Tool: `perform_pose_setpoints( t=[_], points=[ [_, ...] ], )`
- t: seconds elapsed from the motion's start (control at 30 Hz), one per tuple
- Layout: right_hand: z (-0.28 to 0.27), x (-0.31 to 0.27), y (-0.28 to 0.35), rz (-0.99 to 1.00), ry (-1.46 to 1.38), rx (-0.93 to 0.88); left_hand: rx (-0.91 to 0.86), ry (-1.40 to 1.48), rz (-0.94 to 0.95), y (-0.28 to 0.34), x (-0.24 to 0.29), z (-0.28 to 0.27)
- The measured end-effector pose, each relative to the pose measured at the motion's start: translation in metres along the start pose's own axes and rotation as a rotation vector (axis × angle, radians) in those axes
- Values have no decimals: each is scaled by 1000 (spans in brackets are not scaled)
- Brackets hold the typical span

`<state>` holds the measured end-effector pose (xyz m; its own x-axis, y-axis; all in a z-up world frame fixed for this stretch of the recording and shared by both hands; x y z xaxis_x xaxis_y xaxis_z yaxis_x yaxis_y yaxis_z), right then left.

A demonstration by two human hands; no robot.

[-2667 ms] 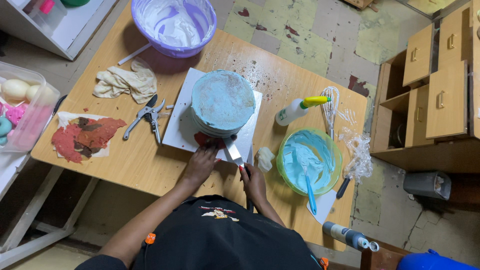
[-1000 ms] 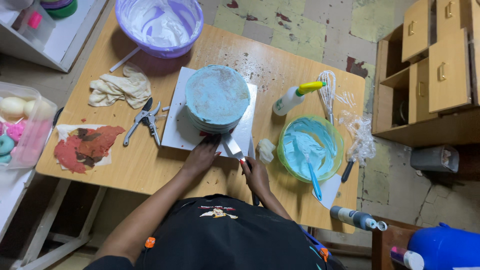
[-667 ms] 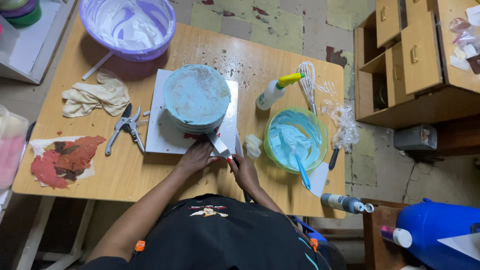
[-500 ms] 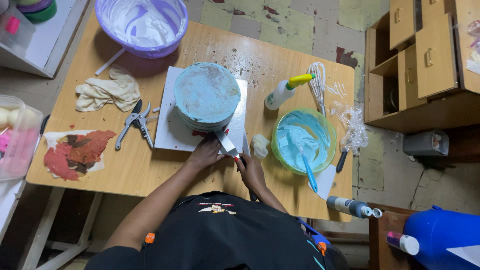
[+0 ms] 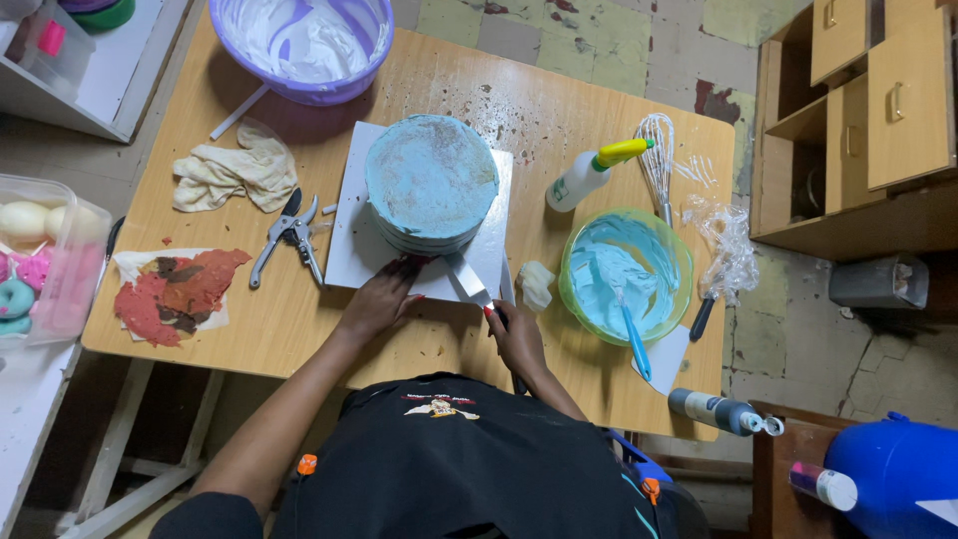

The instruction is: The person spreads blue frosting onto the top and sides of a cake using an offset spatula, occasionally wiping the spatula with a cloth.

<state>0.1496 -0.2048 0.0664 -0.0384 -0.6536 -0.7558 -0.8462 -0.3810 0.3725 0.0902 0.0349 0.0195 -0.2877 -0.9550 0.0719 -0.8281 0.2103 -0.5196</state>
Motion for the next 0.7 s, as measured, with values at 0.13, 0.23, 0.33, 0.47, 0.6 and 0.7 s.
perform_pose_setpoints(
  t=[0.13,0.23,0.33,0.47,0.6,0.7],
  points=[
    [0,-4,3,21,-1,-8,-93,22,-82,15,-16,56],
    [1,-5,4,36,-7,-20,-219,45,-90,-17,-6,14],
    [1,-5,3,30,4,-16,-159,22,-80,0,2,32],
    [2,4,-2,14,8,-4,-12,-24,47,-20,35,-5],
    [4,7,-3,-11,6,-2,-64,38,4,-17,22,27],
    [3,4,-2,-35,25,-1,-18,-61,-40,-24,28,28]
  ],
)
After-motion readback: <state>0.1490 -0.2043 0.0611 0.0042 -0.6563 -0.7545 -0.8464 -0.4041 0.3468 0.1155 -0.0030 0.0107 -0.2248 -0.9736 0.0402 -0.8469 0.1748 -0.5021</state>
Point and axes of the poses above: each hand's wrist, its own y-axis away from the middle knuckle, its own z-axis out of the palm, x = y × z, the point moved 6 cm from there along -y, towards the middle knuckle, and after that the axes turned 3 degrees about -y, right-handed, at the moved point
